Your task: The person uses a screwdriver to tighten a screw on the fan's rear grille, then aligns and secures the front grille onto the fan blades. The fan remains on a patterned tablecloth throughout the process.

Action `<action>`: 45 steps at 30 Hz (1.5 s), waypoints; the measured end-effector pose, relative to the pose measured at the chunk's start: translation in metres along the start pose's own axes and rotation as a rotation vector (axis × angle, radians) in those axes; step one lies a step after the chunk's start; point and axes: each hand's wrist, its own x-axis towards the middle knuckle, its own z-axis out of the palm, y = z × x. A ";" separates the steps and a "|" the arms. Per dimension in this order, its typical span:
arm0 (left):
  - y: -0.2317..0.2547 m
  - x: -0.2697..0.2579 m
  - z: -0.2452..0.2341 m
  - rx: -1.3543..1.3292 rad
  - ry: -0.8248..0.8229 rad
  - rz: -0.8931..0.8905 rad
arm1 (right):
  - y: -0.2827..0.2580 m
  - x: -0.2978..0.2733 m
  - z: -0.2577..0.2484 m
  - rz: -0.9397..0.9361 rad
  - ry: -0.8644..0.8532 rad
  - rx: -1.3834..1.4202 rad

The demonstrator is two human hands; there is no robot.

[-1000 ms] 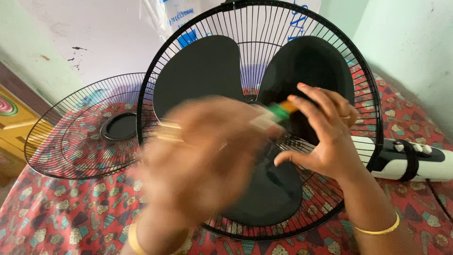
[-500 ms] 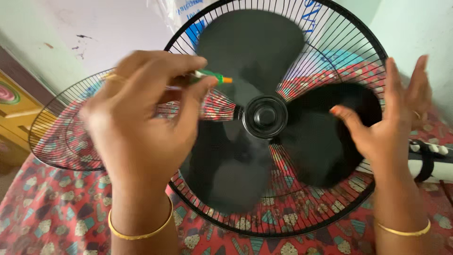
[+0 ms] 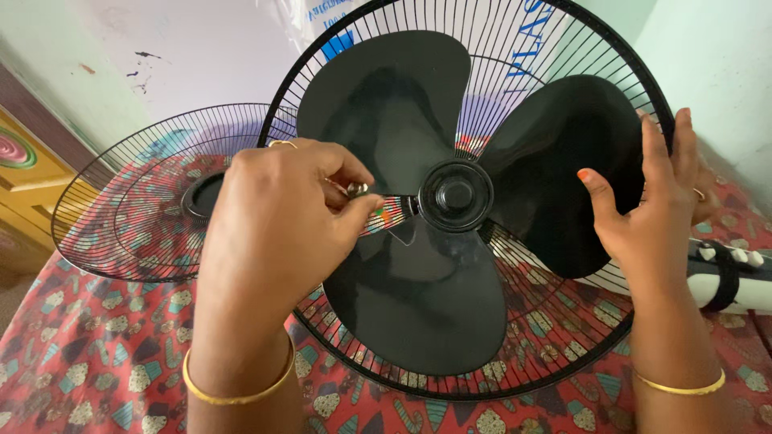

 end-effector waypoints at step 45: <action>-0.010 0.002 0.060 -0.112 -0.134 -0.050 | 0.003 0.002 0.002 -0.067 0.012 -0.031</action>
